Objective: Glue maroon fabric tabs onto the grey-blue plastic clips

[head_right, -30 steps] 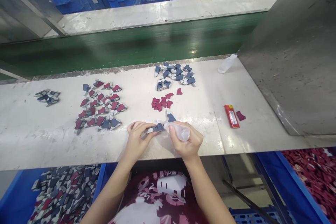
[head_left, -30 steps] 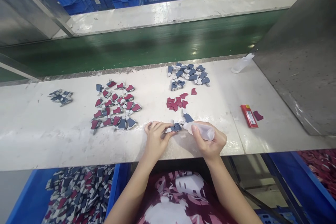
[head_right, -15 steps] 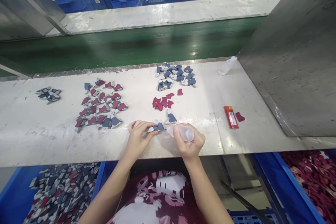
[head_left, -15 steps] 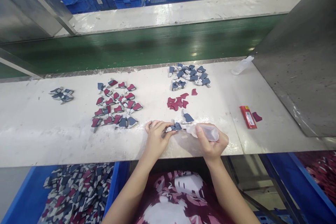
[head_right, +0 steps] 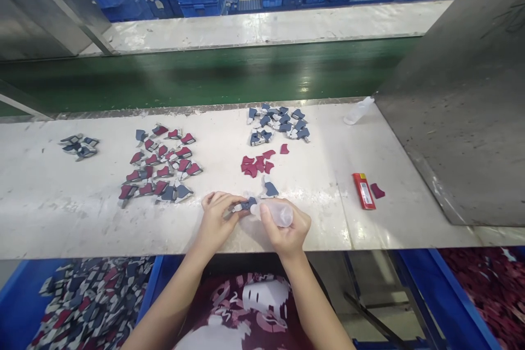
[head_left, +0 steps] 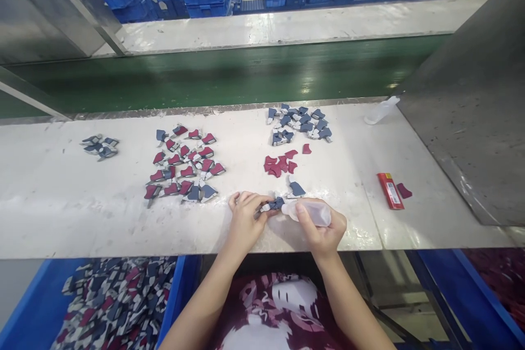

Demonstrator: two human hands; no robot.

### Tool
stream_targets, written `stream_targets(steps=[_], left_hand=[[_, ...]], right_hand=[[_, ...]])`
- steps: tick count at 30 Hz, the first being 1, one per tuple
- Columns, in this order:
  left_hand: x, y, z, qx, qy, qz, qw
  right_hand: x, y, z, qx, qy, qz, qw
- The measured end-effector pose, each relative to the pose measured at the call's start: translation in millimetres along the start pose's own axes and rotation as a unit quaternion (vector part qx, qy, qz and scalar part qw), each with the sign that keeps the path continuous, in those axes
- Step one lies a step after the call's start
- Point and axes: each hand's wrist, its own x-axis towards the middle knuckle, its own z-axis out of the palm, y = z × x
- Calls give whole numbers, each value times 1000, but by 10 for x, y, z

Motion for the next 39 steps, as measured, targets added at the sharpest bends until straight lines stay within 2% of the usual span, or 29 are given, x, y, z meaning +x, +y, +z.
stream_targets(steps=[9,25,29,36,39], left_hand=[[-1,-11,10,4,0,7,1000],[6,-2,-2,0,2,4,1000],[4,5,-3,2,-1,1,1000],[3,-13,8,9,0,-2,1000],[3,-11,8,11,-2,-4,1000]], right_hand=[[-10,40,22,-12,12,-24,1000],[-17,51,19,-1,3,-1,1000],[-22,55,-13,21,-2,32,999],[-37,94,11,3,93,127,988],[-29,90,33,4,92,143,985]])
